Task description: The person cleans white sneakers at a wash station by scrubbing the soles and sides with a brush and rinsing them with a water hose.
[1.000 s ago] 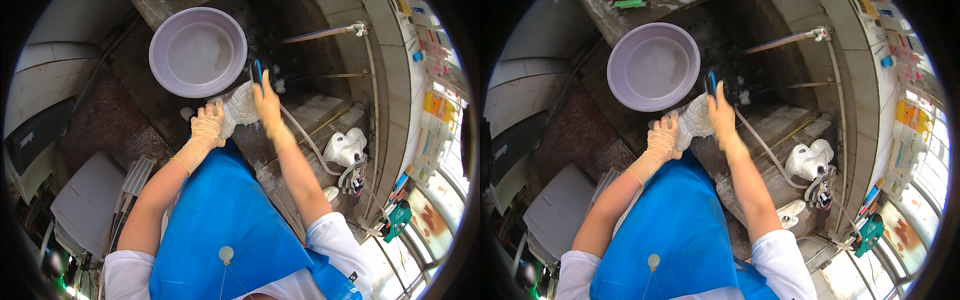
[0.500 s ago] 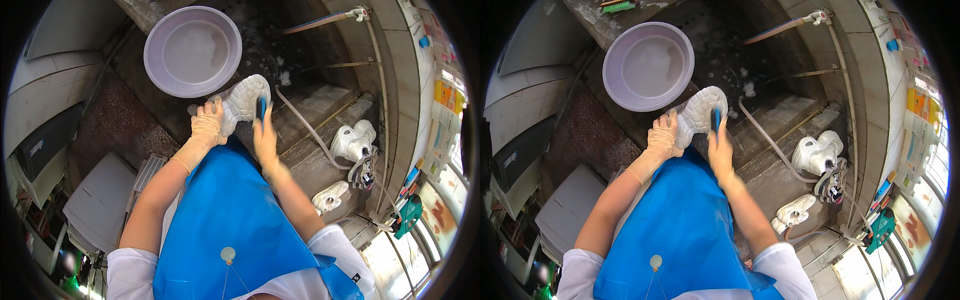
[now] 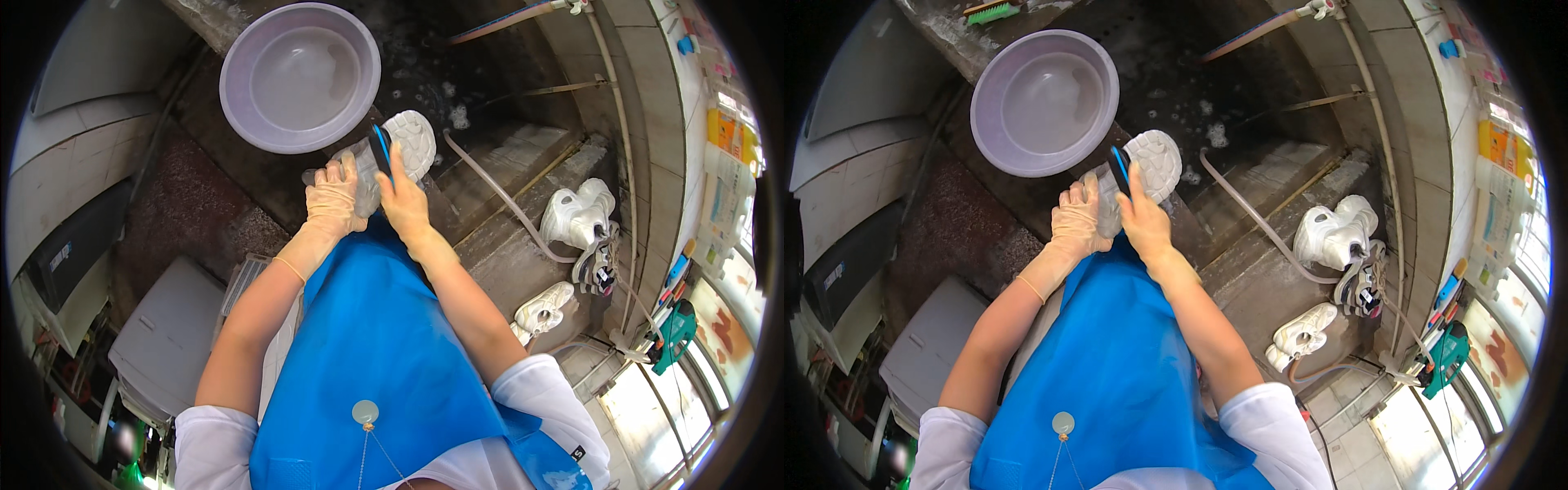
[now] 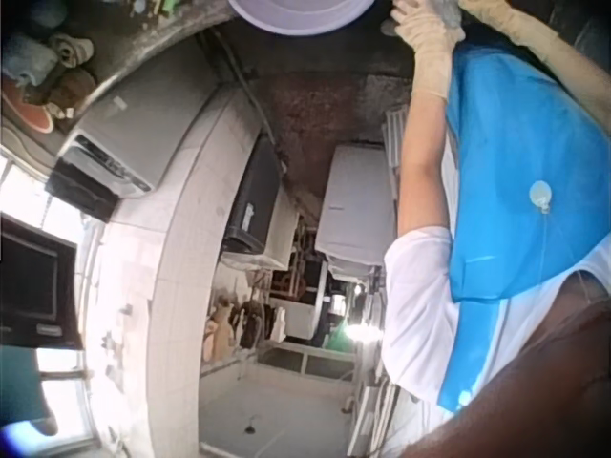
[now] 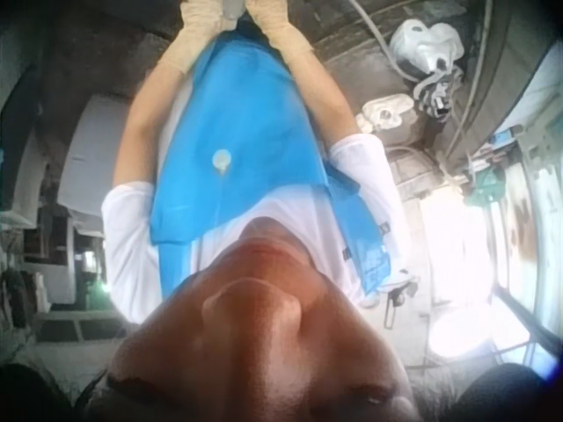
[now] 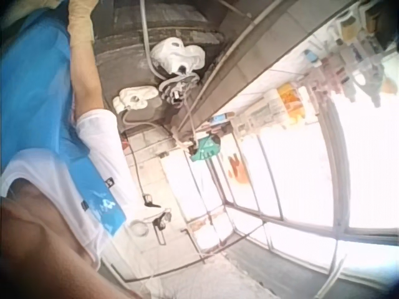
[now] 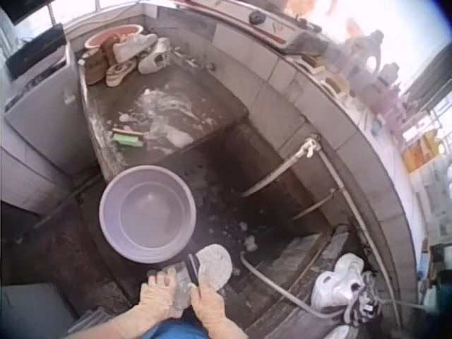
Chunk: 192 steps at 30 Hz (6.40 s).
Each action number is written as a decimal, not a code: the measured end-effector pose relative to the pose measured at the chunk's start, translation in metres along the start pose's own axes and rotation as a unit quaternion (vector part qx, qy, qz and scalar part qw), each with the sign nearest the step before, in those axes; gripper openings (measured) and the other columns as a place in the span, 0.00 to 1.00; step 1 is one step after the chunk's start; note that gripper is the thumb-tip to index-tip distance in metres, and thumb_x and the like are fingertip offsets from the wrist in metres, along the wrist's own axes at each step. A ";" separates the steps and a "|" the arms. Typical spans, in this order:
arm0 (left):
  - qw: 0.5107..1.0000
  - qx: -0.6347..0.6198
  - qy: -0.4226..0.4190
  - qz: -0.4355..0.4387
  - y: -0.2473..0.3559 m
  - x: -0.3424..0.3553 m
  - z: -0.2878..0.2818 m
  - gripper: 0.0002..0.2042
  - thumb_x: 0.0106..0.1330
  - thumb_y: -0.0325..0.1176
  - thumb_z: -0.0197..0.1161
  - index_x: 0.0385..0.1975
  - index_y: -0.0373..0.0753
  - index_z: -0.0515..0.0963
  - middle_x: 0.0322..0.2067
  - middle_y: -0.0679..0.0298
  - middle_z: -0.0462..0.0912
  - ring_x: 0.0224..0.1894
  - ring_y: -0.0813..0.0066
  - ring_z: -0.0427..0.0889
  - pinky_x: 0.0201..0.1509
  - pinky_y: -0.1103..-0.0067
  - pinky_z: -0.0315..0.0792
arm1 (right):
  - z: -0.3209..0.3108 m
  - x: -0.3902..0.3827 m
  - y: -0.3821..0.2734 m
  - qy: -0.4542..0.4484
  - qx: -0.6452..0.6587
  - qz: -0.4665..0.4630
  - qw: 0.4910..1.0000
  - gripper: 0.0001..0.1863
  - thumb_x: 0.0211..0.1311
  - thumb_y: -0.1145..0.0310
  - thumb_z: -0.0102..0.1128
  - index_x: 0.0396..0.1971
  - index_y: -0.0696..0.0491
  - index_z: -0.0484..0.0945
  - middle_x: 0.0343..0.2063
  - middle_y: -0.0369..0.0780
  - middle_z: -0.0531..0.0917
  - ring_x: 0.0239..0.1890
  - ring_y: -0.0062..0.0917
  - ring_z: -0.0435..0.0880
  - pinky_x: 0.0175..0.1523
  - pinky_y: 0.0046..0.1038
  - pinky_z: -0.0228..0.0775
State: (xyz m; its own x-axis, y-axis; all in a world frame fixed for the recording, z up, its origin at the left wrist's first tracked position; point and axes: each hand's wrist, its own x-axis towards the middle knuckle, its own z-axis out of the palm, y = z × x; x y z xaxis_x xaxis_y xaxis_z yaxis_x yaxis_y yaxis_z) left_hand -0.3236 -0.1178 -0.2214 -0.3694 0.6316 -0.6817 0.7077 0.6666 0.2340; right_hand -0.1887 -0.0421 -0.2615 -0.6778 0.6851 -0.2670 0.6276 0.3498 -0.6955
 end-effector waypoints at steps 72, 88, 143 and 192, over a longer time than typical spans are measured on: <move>0.897 -0.437 0.060 0.040 -0.050 -0.007 0.033 0.42 0.55 0.43 0.75 0.69 0.40 0.59 0.63 0.43 0.65 0.65 0.48 0.66 0.69 0.66 0.63 | -0.039 -0.073 -0.002 -0.064 -0.166 0.001 0.984 0.32 0.68 0.54 0.57 0.70 0.38 0.59 0.31 0.50 0.78 0.30 0.52 0.80 0.35 0.47 0.74; 0.921 -0.374 0.079 -0.078 -0.030 -0.002 0.039 0.34 0.52 0.36 0.76 0.60 0.42 0.67 0.55 0.46 0.68 0.59 0.46 0.71 0.63 0.63 0.69 | -0.009 0.020 -0.026 -0.135 0.042 0.038 0.989 0.32 0.70 0.55 0.54 0.72 0.38 0.57 0.45 0.55 0.82 0.48 0.50 0.82 0.53 0.38 0.72; 0.975 -0.220 0.007 -0.015 -0.039 0.018 0.017 0.35 0.52 0.41 0.70 0.63 0.46 0.68 0.53 0.38 0.74 0.56 0.42 0.73 0.60 0.64 0.71 | 0.006 -0.026 0.025 -0.051 -0.121 -0.067 0.989 0.30 0.69 0.49 0.52 0.70 0.29 0.59 0.26 0.47 0.80 0.26 0.48 0.82 0.31 0.47 0.75; 0.973 -0.218 -0.040 -0.058 -0.023 0.019 -0.001 0.37 0.52 0.40 0.70 0.65 0.48 0.65 0.55 0.38 0.70 0.58 0.43 0.72 0.62 0.63 0.70 | -0.024 0.037 -0.017 -0.005 0.106 0.048 0.993 0.33 0.71 0.57 0.51 0.72 0.44 0.54 0.60 0.53 0.73 0.61 0.50 0.72 0.62 0.38 0.66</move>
State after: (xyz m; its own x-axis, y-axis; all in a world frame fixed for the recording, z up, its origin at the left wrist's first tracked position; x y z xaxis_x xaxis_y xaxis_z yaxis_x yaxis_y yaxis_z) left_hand -0.3472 -0.1202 -0.2395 -0.3711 0.5213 -0.7685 0.3353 0.8470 0.4126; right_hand -0.2150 -0.0077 -0.2435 -0.6232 0.7021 -0.3446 0.5957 0.1405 -0.7909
